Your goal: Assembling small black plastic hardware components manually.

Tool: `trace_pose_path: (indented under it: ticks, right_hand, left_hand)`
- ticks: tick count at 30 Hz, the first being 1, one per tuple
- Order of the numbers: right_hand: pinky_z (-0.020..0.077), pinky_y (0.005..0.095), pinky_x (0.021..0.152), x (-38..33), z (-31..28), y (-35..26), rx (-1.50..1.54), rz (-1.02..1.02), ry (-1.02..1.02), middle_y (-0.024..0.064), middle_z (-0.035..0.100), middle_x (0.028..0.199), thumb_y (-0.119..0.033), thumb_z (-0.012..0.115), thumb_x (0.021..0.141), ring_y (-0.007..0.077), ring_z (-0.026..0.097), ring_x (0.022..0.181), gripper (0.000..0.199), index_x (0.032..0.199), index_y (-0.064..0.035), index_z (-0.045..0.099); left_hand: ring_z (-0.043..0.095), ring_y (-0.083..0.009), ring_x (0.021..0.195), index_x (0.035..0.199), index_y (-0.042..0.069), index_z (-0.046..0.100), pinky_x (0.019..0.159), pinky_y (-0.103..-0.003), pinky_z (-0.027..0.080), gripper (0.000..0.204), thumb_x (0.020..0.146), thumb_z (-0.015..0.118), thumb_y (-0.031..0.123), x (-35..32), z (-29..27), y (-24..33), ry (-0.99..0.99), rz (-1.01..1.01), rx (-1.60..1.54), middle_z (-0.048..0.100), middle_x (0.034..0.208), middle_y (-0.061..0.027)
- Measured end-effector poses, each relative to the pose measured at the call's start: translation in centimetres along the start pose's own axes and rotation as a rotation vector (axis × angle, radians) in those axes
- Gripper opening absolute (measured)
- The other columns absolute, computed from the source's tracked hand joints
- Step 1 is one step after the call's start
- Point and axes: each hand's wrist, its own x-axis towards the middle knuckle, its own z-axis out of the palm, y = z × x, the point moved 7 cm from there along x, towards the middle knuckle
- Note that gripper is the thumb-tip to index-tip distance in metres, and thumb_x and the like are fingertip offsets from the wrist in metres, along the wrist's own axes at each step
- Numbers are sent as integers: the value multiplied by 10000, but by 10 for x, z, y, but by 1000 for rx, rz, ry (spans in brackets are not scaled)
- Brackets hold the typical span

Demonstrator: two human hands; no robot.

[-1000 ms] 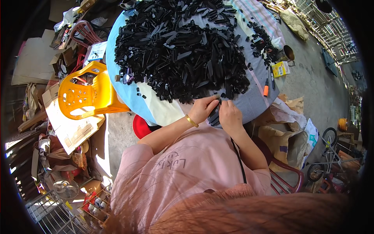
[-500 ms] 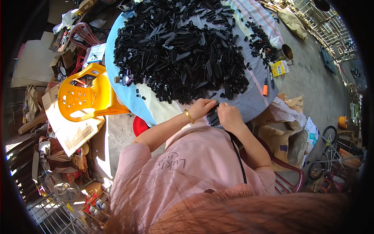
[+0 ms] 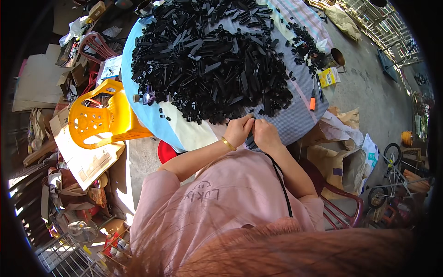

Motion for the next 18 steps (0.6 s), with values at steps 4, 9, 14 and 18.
trace_pose_path:
  ticks: [4,9,14,18]
  right_hand:
    - [454,417,569,-3,2,3,56,-100,-68,185,544,698,-95,480,800,347,551,626,127,745,19,488]
    - [447,419,563,0,-3,4,56,-7,20,171,543,696,-146,500,822,339,549,622,183,722,7,491]
    - [414,318,504,5,-30,20,293,134,61,90,541,680,-258,637,768,247,543,572,270,765,-9,533]
    - [386,200,524,-1,-8,43,889,424,-127,-11,530,684,-168,669,766,49,458,578,205,849,-2,581]
  left_hand:
    - [524,-280,543,926,6,590,535,-306,429,215,854,509,192,4,-4,0,-36,68,16,551,675,-208]
    - [580,-360,673,939,18,612,580,-383,449,269,838,509,245,18,-2,-6,-145,-9,-15,578,729,-219]
    - [464,-105,486,1090,70,578,448,-212,357,329,881,479,303,10,12,-32,-362,-457,-643,514,576,-21]
    - [387,-35,546,1256,101,413,454,-150,299,410,895,471,287,0,14,-6,-430,-436,-802,432,711,41]
